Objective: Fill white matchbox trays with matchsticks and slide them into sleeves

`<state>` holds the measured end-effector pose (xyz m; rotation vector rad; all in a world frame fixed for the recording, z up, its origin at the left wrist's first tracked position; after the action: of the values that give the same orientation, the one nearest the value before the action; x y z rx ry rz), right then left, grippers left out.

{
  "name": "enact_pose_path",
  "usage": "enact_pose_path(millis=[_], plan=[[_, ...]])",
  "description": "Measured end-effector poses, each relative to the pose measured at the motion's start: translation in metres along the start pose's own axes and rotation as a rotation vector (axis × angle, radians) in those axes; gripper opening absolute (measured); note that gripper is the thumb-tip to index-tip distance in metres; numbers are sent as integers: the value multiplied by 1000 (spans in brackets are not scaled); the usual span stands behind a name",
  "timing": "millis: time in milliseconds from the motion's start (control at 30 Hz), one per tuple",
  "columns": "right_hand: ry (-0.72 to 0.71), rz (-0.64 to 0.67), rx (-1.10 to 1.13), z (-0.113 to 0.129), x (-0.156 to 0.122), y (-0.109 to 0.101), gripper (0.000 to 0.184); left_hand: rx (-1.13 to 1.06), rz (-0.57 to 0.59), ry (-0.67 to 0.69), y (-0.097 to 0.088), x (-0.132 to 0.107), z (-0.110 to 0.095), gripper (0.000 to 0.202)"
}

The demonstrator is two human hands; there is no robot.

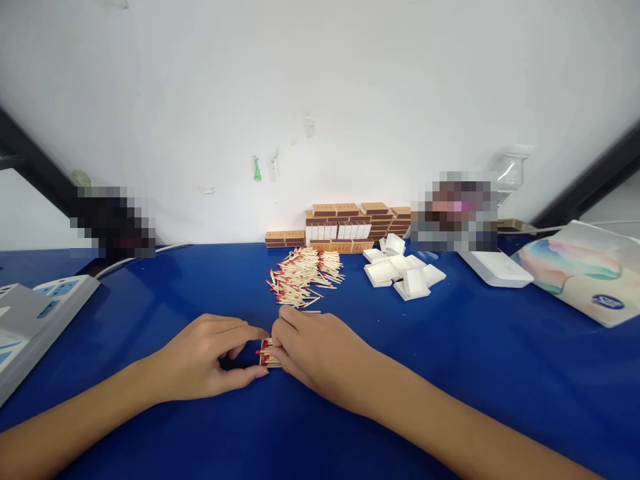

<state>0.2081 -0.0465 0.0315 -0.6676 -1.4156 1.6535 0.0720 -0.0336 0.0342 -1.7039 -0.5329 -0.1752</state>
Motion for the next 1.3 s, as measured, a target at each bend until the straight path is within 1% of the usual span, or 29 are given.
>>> enact_pose_path(millis=[100,233,400,533,633,833,1033,1300], plan=[[-11,4,-15,-2,0,2,18,3,0,-1,1,-1,1,23],[-11,3,41,-4,0,4,22,-1,4,-5,1,-1,1,21],[-15,9,70,-4,0,4,22,-5,12,-6,1,-1,1,21],[-13,38,59,-3,1,7,23,-7,8,-9,1,-1,1,21],[-11,30,43,-3,2,7,24,-8,7,-9,1,-1,1,21],[16,19,51,-5,1,6,17,0,0,-1,0,-1,0,22],[11,42,74,-5,1,6,20,1,2,-1,1,0,2,22],[12,40,72,-5,2,7,22,8,3,-1,1,0,1,22]])
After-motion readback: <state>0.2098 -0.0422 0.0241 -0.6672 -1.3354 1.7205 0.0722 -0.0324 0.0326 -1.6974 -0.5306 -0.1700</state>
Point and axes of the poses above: each hand's wrist, its own x-axis towards the middle knuckle, its own y-axis out of the palm, z = x × y, the point moved 7 cm from there along x, towards the middle knuckle, and after that the axes turned 15 degrees about y, right-handed, at the moved point
